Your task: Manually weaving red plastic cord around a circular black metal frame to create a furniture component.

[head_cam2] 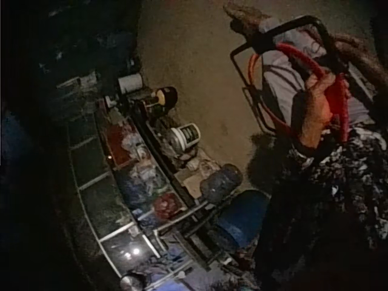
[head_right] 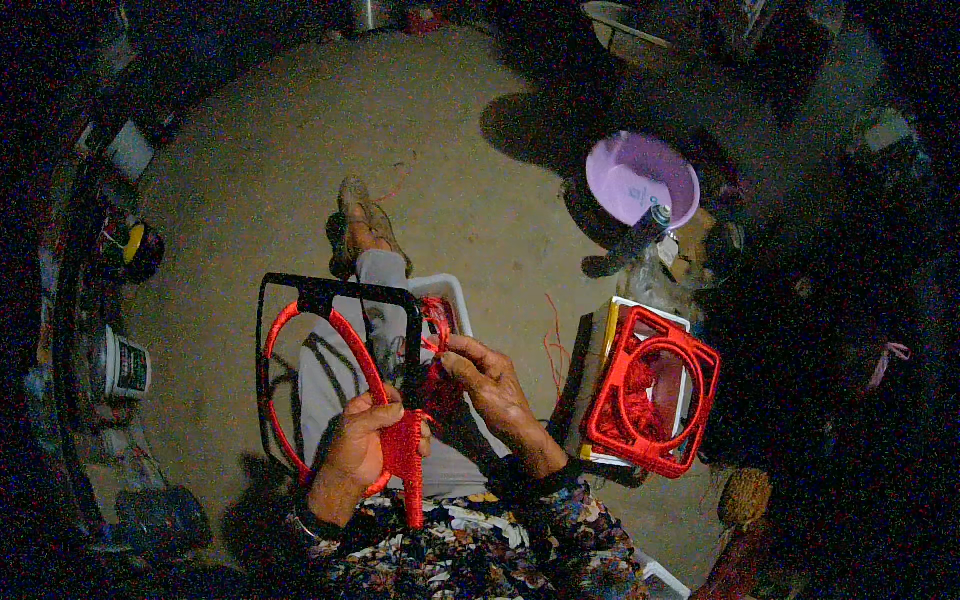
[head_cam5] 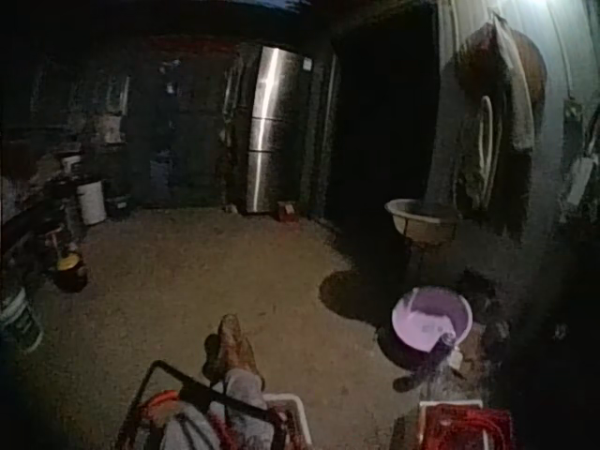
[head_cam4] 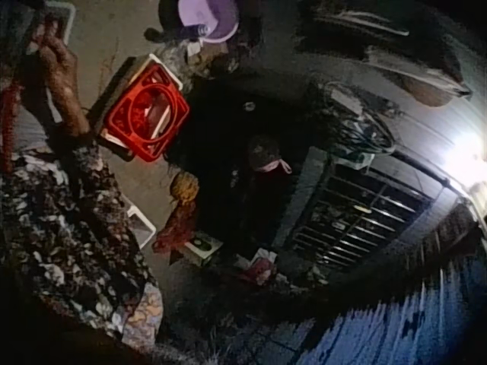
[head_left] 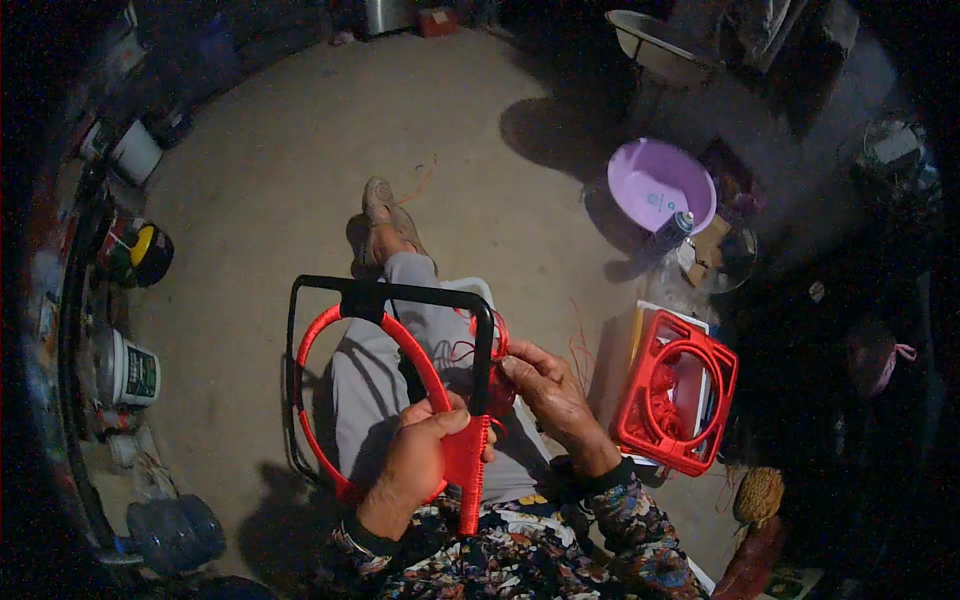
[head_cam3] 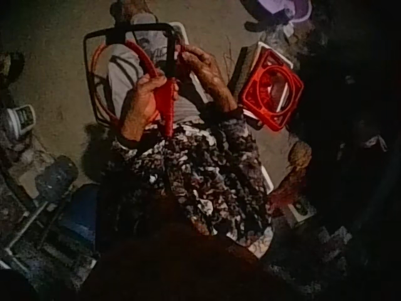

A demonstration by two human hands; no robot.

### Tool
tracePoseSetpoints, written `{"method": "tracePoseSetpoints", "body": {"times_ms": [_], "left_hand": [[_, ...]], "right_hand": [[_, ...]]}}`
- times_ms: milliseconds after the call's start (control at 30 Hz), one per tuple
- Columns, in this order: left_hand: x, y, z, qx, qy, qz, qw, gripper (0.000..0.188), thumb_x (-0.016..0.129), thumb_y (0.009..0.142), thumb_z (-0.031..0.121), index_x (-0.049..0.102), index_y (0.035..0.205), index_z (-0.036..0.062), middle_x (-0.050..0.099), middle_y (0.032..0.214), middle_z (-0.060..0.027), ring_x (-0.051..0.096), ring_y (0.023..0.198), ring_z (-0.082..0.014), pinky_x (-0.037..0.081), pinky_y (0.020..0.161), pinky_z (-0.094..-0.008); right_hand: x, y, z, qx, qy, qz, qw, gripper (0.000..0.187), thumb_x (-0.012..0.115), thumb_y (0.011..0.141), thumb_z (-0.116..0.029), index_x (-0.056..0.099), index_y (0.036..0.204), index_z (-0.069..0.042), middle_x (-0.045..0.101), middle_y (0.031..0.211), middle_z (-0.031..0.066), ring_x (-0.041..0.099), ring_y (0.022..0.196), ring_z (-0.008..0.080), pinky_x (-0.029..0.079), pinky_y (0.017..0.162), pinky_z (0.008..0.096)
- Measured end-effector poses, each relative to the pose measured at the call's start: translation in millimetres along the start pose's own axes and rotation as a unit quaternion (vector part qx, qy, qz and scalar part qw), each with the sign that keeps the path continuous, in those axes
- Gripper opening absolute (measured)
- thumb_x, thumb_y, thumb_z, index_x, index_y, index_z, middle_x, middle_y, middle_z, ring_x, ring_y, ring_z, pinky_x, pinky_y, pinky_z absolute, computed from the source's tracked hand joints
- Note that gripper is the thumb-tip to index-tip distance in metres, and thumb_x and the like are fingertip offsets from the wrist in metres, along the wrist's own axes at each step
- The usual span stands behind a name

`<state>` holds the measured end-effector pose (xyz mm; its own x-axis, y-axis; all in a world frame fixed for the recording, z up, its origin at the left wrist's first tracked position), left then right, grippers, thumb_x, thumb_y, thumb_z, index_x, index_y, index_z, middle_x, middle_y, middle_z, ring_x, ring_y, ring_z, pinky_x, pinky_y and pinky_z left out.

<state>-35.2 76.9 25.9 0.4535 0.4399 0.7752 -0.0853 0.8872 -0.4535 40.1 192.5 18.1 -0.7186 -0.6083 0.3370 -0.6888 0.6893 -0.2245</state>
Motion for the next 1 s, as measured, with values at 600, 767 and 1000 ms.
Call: {"method": "tracePoseSetpoints", "body": {"times_ms": [600, 767, 1000], "left_hand": [[0, 3, -1, 0.001, 0.04, 0.046, 0.998, 0.017, 0.061, 0.083, 0.008, 0.053, 0.097, 0.0058, 0.062, 0.084, -0.0179, 0.064, 0.072, -0.0302, 0.055, 0.063, -0.0446], [0, -1, 3, 0.003, 0.048, 0.035, 0.998, 0.014, 0.059, 0.083, 0.008, 0.053, 0.096, 0.0068, 0.062, 0.082, -0.0178, 0.063, 0.074, -0.0309, 0.054, 0.063, -0.0459], [0, -6, 4, 0.006, 0.048, 0.007, 0.999, 0.013, 0.058, 0.083, 0.008, 0.053, 0.096, 0.008, 0.061, 0.081, -0.0172, 0.061, 0.072, -0.0308, 0.052, 0.064, -0.0469]], "right_hand": [[15, 1, 17, 0.049, 0.254, 0.059, 0.964, 0.017, 0.06, 0.089, -0.016, 0.055, 0.102, -0.006, 0.063, 0.082, 0.0028, 0.059, 0.067, 0.0088, 0.048, 0.06, 0.022], [-33, -12, 20, 0.09, 0.316, 0.111, 0.938, 0.018, 0.059, 0.09, -0.019, 0.056, 0.106, -0.011, 0.06, 0.079, -0.0002, 0.056, 0.064, 0.0076, 0.046, 0.053, 0.0161], [-89, -42, -33, -0.043, 0.317, 0.143, 0.936, 0.021, 0.055, 0.093, -0.021, 0.053, 0.111, -0.011, 0.056, 0.08, 0.0003, 0.053, 0.06, 0.0077, 0.045, 0.043, 0.0146]]}}
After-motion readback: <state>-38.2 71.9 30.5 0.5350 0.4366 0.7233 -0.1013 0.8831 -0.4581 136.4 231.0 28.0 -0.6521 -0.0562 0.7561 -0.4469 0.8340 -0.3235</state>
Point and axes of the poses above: each hand's wrist, its own y-axis towards the middle knuckle, its own x-axis out of the palm, z = x × y, the point moved 10 cm from there along y, towards the middle knuckle
